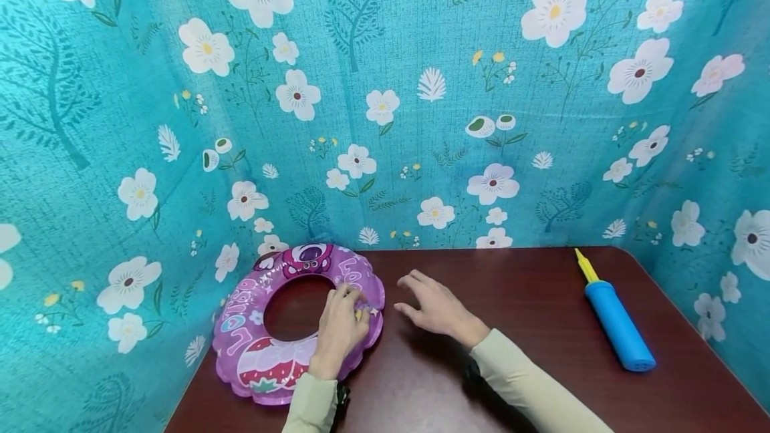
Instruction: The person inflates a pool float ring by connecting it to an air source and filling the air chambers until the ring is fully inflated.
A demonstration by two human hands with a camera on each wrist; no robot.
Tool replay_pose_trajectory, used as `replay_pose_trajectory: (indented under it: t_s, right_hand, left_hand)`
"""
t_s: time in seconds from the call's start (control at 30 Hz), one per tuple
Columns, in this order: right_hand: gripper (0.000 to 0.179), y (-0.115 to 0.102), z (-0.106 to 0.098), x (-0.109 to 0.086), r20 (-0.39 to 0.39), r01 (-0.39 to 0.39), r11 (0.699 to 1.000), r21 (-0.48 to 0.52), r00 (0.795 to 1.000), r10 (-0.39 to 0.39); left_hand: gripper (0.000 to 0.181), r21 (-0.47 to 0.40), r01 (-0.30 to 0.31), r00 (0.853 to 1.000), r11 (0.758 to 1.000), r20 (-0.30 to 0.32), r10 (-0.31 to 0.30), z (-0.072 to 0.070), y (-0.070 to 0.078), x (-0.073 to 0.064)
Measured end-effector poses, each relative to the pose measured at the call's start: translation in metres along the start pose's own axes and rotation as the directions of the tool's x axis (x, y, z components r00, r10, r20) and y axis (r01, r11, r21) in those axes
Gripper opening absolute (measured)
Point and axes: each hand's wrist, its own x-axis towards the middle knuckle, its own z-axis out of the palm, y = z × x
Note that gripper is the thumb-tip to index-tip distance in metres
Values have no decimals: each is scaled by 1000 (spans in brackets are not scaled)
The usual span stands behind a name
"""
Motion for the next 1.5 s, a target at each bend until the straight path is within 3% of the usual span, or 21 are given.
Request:
replay_pose_trajectory:
  t_s: [0.17,0.3,0.9,1.17,1.5]
  right_hand:
    - [31,-8,22,6,-1,52,984,171,999,-52]
    - [25,-11,34,9,-23,73,967,243,997,-70]
    - [17,-21,48,22,-56,74,977,201,996,-64]
    - [17,-22,48,22,-103,98,961,257,992,-73]
    - [15,-24,48,23,-170,88,926,366,985,-27]
  left_hand:
    - [17,0,-8,1000,1000,5,8,1,1,-1]
    - [16,-7,-17,1000,1000,-10,17,2,1,-2]
    - [16,-22,21,1000,1000,4,-21,1,-1,-1]
    - [17,-28,56,998,998,43,-54,1,-1,-1]
    - [13,15,13,1000,1000,25,-13,2,-2,1]
